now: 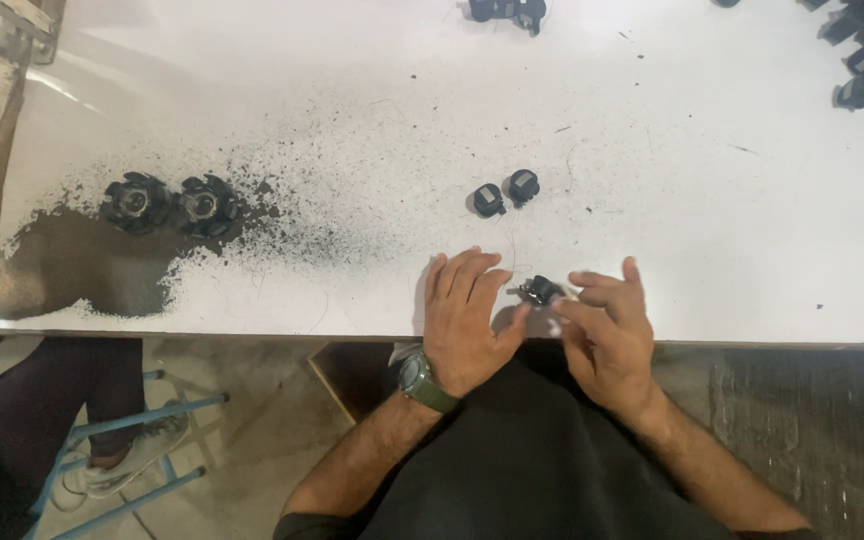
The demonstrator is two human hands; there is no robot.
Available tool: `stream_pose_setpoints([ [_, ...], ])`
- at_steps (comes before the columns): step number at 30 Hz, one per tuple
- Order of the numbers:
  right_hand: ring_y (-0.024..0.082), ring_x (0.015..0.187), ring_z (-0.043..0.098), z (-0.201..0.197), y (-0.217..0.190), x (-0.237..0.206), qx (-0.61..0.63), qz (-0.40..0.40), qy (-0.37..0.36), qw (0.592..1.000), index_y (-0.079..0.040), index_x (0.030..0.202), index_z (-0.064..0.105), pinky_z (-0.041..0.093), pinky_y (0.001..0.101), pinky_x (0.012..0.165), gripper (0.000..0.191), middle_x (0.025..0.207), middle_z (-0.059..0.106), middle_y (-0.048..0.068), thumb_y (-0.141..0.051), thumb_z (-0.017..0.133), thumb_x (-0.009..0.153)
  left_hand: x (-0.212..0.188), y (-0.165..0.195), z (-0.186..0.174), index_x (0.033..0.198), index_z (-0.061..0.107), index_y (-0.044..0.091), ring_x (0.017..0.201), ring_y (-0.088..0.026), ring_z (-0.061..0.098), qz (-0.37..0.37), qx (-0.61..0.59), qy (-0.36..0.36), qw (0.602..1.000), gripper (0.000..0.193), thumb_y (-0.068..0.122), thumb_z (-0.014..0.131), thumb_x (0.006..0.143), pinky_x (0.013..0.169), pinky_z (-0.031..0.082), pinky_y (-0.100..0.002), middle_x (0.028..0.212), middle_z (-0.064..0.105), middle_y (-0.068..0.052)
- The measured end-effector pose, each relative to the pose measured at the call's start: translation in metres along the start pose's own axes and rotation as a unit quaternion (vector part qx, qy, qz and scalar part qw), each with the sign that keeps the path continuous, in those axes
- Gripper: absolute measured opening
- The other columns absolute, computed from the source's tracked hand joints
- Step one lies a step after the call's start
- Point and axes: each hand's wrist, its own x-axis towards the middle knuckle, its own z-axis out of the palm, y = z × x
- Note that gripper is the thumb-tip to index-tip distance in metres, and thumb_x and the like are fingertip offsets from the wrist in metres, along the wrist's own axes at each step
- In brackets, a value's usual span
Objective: The person sits at a white workbench covered with black plastic hubs and small black insert pieces. They pick up a hub, press small black components into its slots by hand, occasionally using a small stick-like tool, and set the finished assembly aside, repeating this for many hubs across the episode.
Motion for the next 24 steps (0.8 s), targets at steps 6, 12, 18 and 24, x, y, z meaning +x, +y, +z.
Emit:
stream_pose_setpoints([
  [6,0.035,0.124,0.054,0.0,0.002,0.016,-0.073,0.047,-0.06,0.994,-0.008,0.114,0.072,0.019,0.0658,0.121,0.038,0.112,0.062,0.012,-0.018,0.081,0.078,0.009,0.0,0.001,0.118,0.071,0.007,0.143,-0.036,0.041,0.013,0.022,-0.065,0.998,0.041,0.022,0.077,0.08,0.119,0.026,-0.061,0.143,0.055,-0.016],
  [12,0.031,0.128,0.054,-0.002,0.009,0.014,-0.062,0.04,-0.078,0.994,-0.009,0.112,0.073,0.02,0.0659,0.124,0.036,0.114,0.063,0.008,-0.02,0.083,0.079,0.012,-0.005,-0.004,0.098,0.075,0.014,0.142,-0.033,0.049,-0.007,-0.04,-0.074,0.996,0.013,0.015,0.075,0.086,0.121,0.03,-0.058,0.134,0.065,-0.007],
  [18,0.031,0.124,0.055,-0.003,0.014,0.01,-0.066,0.017,-0.103,0.992,-0.009,0.104,0.073,0.019,0.0681,0.123,0.037,0.111,0.062,0.008,-0.02,0.085,0.071,0.025,-0.004,-0.013,0.101,0.071,0.009,0.142,-0.033,0.05,0.052,-0.055,-0.068,0.995,0.009,0.012,0.073,0.092,0.116,0.042,-0.049,0.132,0.063,-0.008],
  [24,0.03,0.122,0.056,-0.004,0.016,0.009,-0.068,0.025,-0.083,0.994,-0.007,0.104,0.072,0.02,0.0683,0.123,0.038,0.111,0.063,0.008,-0.021,0.086,0.071,0.028,0.01,-0.017,0.102,0.07,0.008,0.139,-0.031,0.051,0.18,0.005,-0.072,0.981,0.013,0.012,0.074,0.09,0.113,0.045,-0.049,0.13,0.06,-0.007],
])
